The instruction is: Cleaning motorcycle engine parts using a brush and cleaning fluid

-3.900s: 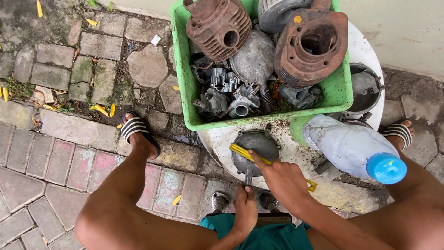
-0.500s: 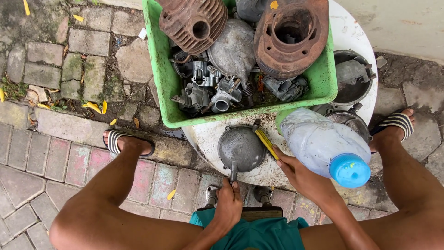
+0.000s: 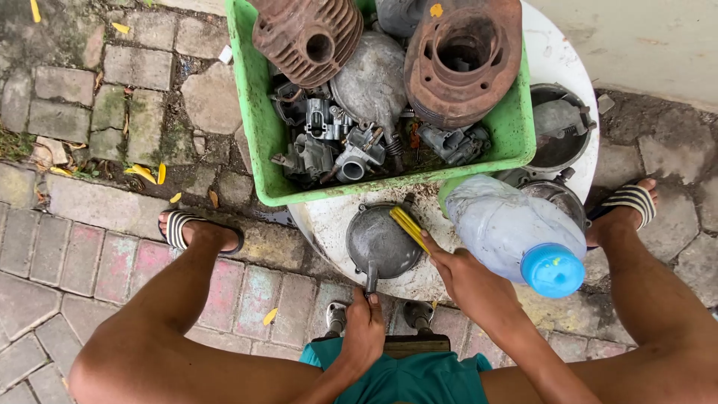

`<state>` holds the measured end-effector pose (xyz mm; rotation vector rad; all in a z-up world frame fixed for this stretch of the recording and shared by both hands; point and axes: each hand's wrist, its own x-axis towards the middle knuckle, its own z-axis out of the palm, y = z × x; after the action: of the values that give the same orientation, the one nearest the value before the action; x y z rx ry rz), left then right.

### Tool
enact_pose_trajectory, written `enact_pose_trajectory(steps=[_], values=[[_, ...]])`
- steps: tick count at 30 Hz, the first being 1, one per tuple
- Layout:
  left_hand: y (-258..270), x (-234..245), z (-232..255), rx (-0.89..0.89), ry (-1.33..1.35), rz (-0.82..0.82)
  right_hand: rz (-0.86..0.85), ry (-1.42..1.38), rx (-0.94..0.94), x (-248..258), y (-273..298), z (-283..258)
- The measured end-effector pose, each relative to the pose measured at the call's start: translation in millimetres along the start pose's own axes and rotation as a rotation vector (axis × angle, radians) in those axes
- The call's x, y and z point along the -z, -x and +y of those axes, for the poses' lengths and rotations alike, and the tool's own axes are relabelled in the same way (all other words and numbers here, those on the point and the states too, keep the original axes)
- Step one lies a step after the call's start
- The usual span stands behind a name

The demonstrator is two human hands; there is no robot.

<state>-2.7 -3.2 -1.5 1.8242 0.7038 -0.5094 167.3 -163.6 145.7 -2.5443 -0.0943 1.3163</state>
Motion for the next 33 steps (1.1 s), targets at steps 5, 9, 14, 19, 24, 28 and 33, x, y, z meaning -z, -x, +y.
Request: enact_pose_trajectory(steps=[5, 9, 14, 19, 24, 28, 33], values=[[-4.5, -0.7, -0.9, -0.041, 0.064, -0.005, 0.092, -0.031, 0.125, -1.8, -27.8, -1.5], [-4.8, -2.7, 1.6, 0.034, 0.065, 0.0, 0.219, -0.047, 0.272, -5.0, -41.6, -8.1], [-2.9, 3.8, 9.3, 0.015, 0.047, -0.013, 0.154, 0.181, 0.163, -2.6, -4.8, 3.6], [-1.4, 5.8, 17.3, 0.037, -0.011, -0.028, 0.269, 0.149, 0.348, -11.7, -34.9, -19.2], [-0.8, 2.5, 17.6, -0.018, 0.058, -0.018, -0.026, 0.451, 0.243, -9.4, 17.8, -20.3], [-1.8, 3.9, 17.0, -0.013, 0.051, 0.002, 0.075, 0.324, 0.187, -29.9, -1.5, -44.5], [-0.9, 5.0, 15.5, 0.025, 0.023, 0.001, 0.382, 0.347, 0.209, -54.6, -10.7, -46.6]])
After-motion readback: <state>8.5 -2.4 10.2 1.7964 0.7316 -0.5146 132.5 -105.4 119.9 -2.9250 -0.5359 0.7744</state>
